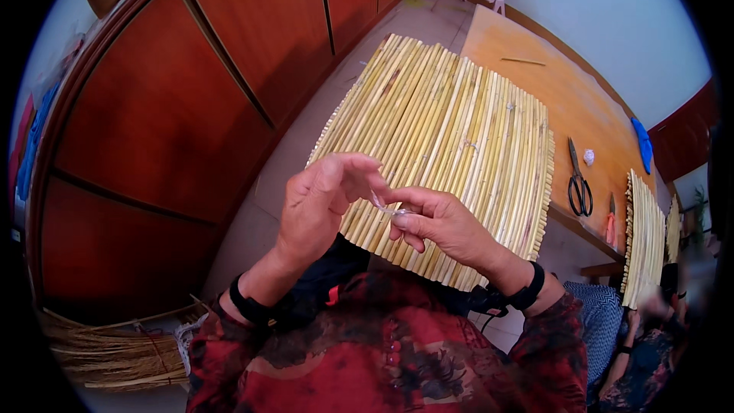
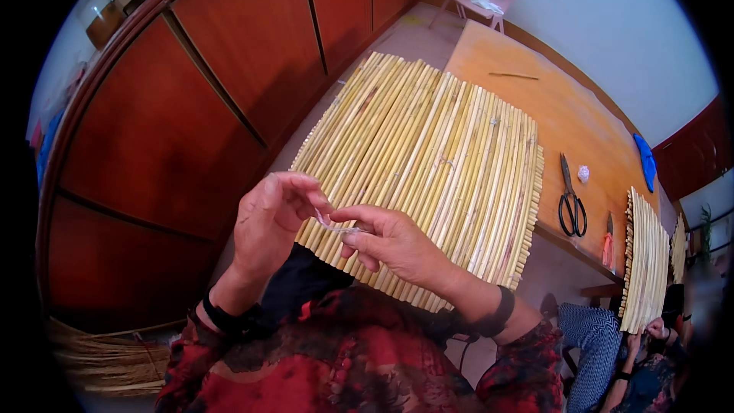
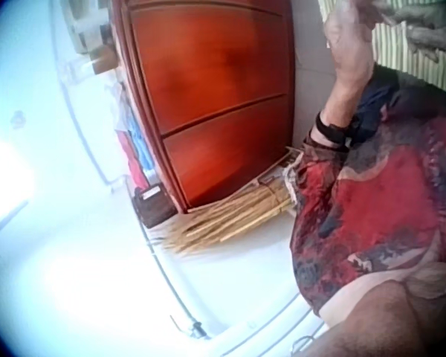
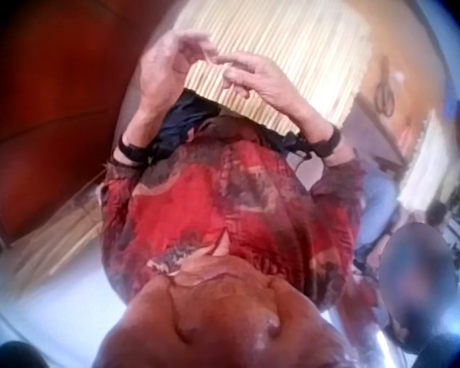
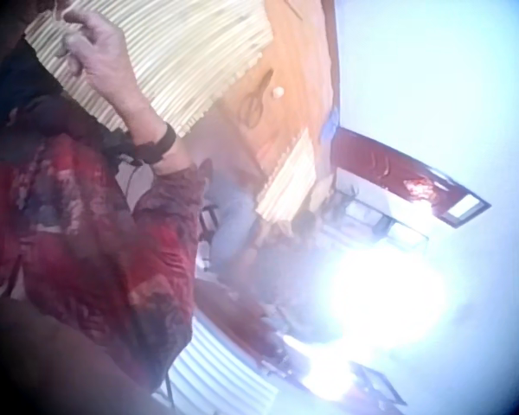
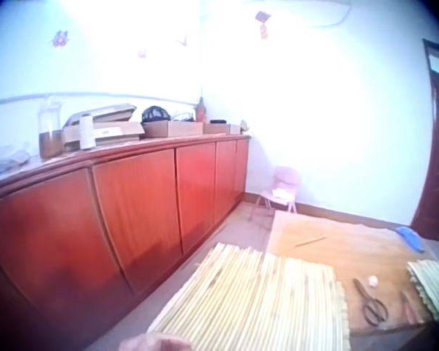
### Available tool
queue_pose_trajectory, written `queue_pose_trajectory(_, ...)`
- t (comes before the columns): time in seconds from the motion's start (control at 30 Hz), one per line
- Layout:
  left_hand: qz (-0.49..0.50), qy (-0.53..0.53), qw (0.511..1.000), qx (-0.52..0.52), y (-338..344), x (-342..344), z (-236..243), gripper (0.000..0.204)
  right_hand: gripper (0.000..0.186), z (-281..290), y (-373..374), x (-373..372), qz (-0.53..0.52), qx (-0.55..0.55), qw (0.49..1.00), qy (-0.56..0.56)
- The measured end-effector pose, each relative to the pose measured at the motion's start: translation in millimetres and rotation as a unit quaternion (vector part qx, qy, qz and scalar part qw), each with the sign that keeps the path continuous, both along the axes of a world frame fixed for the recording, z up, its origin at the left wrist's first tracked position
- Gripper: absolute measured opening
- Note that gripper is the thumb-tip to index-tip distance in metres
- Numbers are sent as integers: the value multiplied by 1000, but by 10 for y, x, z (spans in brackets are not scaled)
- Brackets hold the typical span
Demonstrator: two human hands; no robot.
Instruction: The person weaves a straw mat by passing a string through the stalks, uses scissors to cut the excess string, and ties the ends together by hand.
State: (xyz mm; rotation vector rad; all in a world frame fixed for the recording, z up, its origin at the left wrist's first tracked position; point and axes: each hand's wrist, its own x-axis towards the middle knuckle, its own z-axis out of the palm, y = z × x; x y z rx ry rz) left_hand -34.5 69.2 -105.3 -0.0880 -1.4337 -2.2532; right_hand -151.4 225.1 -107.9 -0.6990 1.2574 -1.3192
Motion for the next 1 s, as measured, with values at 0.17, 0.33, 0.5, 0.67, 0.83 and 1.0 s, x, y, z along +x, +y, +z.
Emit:
queue_pose_trajectory(0.17, -18, -13, 996, 83, -191, 48, -138, 38, 22, -47, 81, -46, -29, 22, 999, 36)
queue_pose_trajectory(0.33, 117, -27, 992, -32, -197, 76, -153, 31, 19, -75, 189, -113, -80, 57, 986, 136)
queue_pose_trajectory(0.5, 183, -148, 895, -378, -227, 130, -135, 21, 14, 46, 244, -137, -133, 12, 956, 260)
queue_pose_trajectory(0.67, 153, -179, 927, -291, -224, 136, -243, 23, 10, 106, 205, -107, -103, -52, 891, 439)
queue_pose_trajectory(0.83, 105, -109, 977, 149, -539, 232, -209, 27, 8, 93, 223, -268, -88, -32, 879, 467)
queue_pose_trajectory(1.0, 95, -11, 962, 257, -651, 379, -274, 26, 9, 54, 185, -360, -122, 5, 856, 503)
